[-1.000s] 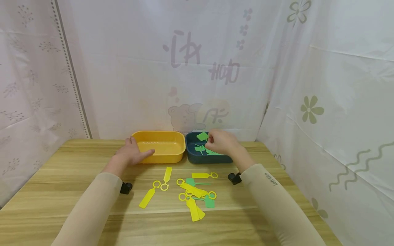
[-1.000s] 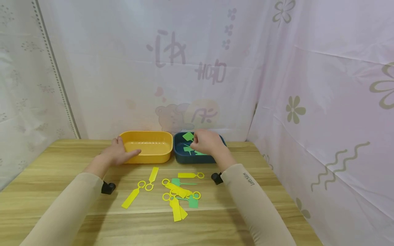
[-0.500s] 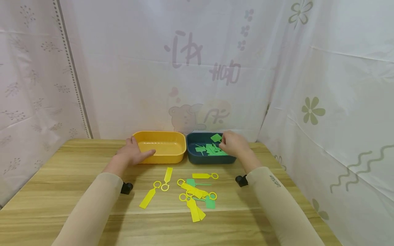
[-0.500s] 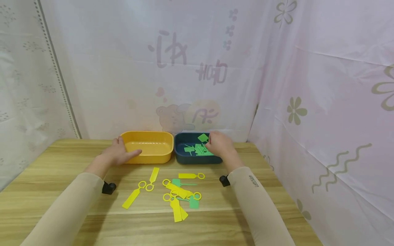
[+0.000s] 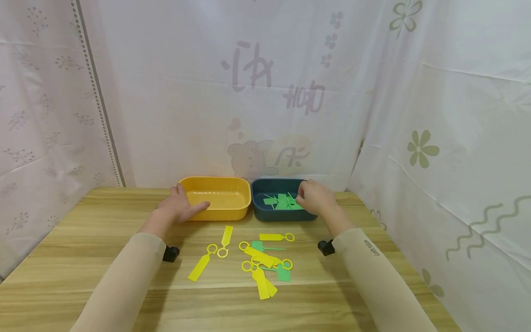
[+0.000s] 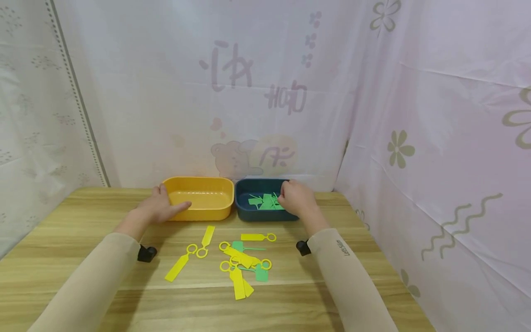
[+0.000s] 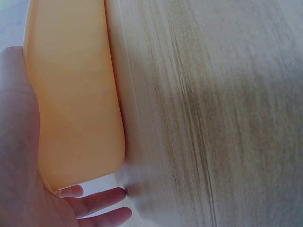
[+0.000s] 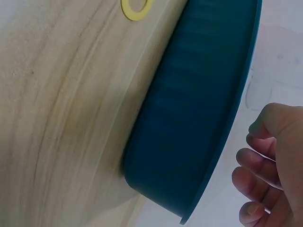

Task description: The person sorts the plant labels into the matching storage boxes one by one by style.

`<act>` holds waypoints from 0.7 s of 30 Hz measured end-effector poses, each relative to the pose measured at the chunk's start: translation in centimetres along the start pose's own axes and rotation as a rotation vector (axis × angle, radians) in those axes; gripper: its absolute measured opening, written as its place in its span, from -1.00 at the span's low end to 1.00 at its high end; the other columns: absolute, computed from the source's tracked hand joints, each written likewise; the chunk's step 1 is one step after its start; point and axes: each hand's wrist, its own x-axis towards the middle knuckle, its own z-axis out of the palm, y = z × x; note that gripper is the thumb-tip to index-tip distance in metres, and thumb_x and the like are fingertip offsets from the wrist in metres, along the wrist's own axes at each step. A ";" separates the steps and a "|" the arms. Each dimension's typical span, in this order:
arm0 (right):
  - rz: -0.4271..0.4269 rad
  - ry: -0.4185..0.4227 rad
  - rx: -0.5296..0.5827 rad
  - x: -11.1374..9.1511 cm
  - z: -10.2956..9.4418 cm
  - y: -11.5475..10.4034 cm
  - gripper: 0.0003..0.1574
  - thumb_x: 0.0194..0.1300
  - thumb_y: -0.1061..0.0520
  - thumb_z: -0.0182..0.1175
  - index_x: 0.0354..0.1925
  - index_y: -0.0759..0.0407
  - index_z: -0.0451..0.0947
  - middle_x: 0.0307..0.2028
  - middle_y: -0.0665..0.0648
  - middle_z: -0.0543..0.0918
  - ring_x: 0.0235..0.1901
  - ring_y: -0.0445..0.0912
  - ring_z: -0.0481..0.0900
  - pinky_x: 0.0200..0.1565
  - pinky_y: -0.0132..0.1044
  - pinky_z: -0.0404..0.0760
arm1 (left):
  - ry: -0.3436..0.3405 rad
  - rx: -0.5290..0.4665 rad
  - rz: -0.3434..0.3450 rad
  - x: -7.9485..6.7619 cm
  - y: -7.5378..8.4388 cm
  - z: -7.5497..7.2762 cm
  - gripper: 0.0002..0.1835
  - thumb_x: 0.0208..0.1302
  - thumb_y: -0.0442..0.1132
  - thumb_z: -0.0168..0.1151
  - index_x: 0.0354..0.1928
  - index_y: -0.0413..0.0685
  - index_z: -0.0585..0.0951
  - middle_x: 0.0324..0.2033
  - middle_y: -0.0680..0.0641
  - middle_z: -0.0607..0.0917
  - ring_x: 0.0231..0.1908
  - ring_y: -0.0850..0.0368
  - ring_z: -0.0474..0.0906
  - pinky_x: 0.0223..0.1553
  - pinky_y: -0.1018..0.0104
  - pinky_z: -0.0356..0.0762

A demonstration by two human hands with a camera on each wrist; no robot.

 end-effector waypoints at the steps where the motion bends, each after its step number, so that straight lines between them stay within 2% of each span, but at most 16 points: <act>1: -0.006 0.004 -0.003 -0.1 0.1 -0.1 -0.78 0.51 0.01 0.22 -0.05 0.11 0.65 -0.09 0.12 0.68 -0.18 0.02 0.63 -0.08 0.01 0.68 | 0.000 -0.003 0.000 0.0 0.0 0.0 0.54 0.37 0.75 -0.18 0.64 -0.64 -0.34 0.64 -0.67 -0.13 0.27 -0.68 0.51 0.31 -0.46 0.55; 12: -0.041 -0.029 -0.013 -1.3 0.0 -1.5 -0.76 0.55 -0.02 0.20 0.00 0.07 0.64 -0.06 0.07 0.66 -0.20 -0.03 0.59 -0.12 -0.04 0.67 | -0.003 -0.012 -0.001 0.0 -0.1 0.0 0.54 0.37 0.75 -0.16 0.64 -0.63 -0.35 0.65 -0.67 -0.14 0.31 -0.70 0.47 0.34 -0.50 0.50; 21: -0.124 -0.022 0.008 -2.8 -0.3 -3.6 -0.80 0.52 -0.01 0.25 -0.01 0.04 0.66 -0.04 0.05 0.68 -0.16 -0.07 0.65 -0.08 -0.08 0.73 | -0.001 -0.009 0.002 0.0 -0.1 0.0 0.54 0.37 0.75 -0.17 0.64 -0.62 -0.35 0.64 -0.67 -0.14 0.29 -0.69 0.49 0.31 -0.50 0.52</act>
